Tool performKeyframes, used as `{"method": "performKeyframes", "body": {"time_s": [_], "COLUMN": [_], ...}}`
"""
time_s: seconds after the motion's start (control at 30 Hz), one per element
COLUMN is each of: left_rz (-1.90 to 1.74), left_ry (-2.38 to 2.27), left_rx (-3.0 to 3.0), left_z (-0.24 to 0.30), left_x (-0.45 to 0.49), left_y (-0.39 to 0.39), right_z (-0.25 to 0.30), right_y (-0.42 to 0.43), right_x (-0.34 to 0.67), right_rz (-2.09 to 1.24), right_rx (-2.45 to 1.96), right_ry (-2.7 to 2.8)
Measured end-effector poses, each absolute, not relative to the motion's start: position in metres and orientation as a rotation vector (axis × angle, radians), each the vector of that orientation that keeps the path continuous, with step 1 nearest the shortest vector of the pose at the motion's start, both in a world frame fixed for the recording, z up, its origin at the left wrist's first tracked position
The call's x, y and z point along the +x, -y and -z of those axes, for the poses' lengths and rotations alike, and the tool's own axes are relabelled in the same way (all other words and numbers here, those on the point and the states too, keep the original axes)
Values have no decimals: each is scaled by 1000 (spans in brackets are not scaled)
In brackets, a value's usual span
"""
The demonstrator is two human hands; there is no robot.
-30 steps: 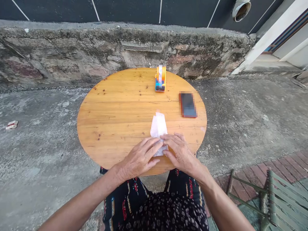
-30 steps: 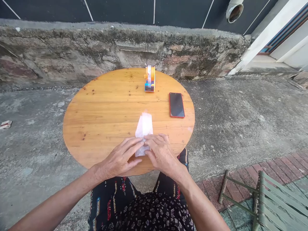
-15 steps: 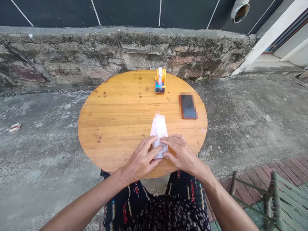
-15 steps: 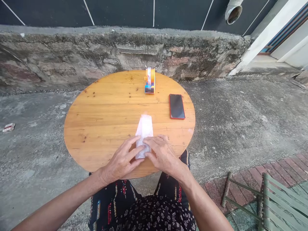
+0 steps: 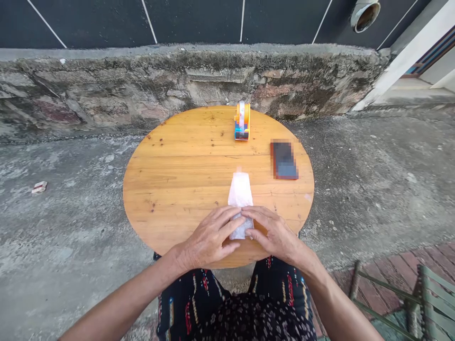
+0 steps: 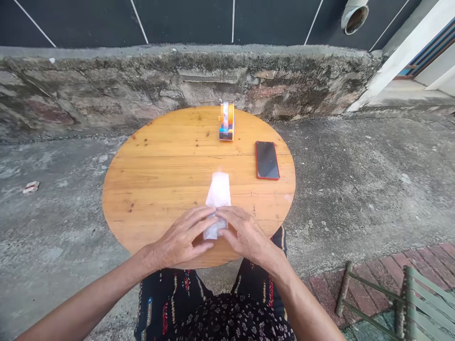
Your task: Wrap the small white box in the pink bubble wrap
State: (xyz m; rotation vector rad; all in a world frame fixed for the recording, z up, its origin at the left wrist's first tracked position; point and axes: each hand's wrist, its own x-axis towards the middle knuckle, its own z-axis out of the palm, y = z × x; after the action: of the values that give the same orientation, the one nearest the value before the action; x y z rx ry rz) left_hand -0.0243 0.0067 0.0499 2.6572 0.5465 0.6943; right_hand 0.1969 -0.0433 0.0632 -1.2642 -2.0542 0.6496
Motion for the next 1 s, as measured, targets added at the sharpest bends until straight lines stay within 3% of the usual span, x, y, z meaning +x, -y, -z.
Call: {"method": "performKeyframes", "body": {"time_s": [0.2, 0.47, 1.0], "left_rz": [-591, -768, -724], "left_ry": [-414, -339, -557], "left_rx": [2752, 2829, 2430], "left_z": [-53, -47, -64], "left_x": [-35, -29, -15], "left_y": [-12, -20, -33], "right_z": [-64, -66, -90], "right_y": [43, 44, 14], "right_x": [198, 197, 205], "right_rz": [-672, -659, -860], "right_rx": [-1291, -1312, -1181], "right_ry": [2055, 2102, 2091]}}
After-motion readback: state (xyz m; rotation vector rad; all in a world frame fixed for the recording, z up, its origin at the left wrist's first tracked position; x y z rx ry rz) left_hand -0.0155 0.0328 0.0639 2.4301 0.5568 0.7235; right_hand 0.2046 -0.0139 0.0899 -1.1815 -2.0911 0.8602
